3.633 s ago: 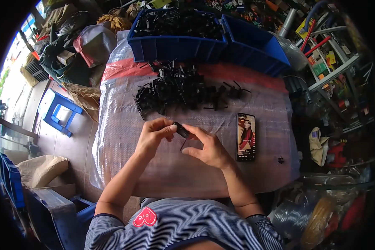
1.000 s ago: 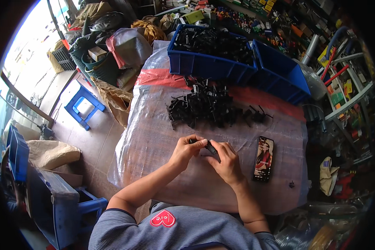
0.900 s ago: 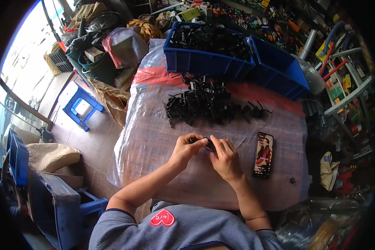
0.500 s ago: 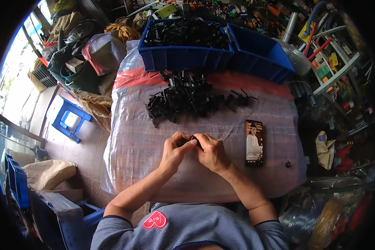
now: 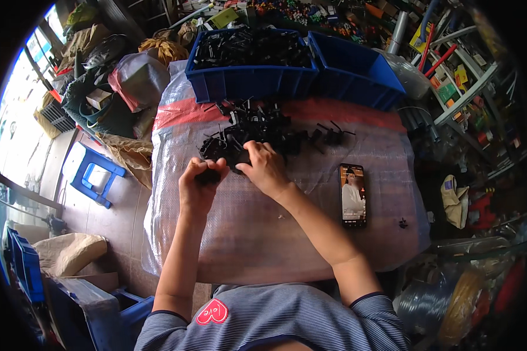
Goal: Assembling small black plastic electronic components and wiring at a workbench.
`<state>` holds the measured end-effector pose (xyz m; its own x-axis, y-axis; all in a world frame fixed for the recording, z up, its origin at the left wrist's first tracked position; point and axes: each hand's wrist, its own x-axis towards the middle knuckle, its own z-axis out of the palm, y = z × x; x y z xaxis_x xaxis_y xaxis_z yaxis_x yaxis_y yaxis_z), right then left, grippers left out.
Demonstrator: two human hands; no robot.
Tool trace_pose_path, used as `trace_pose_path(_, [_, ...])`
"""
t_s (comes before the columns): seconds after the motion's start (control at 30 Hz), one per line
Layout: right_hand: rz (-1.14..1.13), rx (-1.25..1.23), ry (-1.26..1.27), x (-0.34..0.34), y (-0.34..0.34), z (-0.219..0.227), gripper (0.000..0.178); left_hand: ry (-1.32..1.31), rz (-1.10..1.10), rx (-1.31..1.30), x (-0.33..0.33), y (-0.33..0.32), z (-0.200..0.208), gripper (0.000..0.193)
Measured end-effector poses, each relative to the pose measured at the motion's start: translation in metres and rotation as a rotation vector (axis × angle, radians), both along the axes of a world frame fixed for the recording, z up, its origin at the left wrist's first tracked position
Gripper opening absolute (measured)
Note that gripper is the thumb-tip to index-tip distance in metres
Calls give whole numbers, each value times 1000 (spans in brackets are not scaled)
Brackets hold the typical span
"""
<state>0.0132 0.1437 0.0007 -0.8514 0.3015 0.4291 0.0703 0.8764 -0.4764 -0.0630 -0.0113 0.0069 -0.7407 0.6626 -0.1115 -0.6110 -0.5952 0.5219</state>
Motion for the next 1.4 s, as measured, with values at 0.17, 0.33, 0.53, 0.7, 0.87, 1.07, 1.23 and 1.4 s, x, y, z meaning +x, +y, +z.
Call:
trace_pose_path(0.17, [31,150,101,31,19,-2,18,-39,-185,3,8,11,-4,30])
trace_pose_path(0.33, [73,-239,113,65,4,31,14,128,-255,-214,21,13,0,26])
trace_pose_path(0.53, [105,-1036,242,87,-9,32,22,402,-354,-412,44,18,3,18])
trace_pose_path(0.7, [3,-1190,334,90,-10,31,24,406,-349,-425,50,23,-4,18])
trace_pose_path(0.87, [115,-986,282,89,-12,21,19,425,-307,-475,54,20,1,17])
trace_pose_path(1.07, [275,-961,178,90,-9,21,12,967,-5,-497,58,19,7,18])
trace_pose_path(1.23, [268,-1315,102,90,-13,26,11,1168,73,-489,60,17,14,19])
trace_pose_path(1.4, [402,-1723,47,94,2,-7,12,1326,129,-552,71,18,20,21])
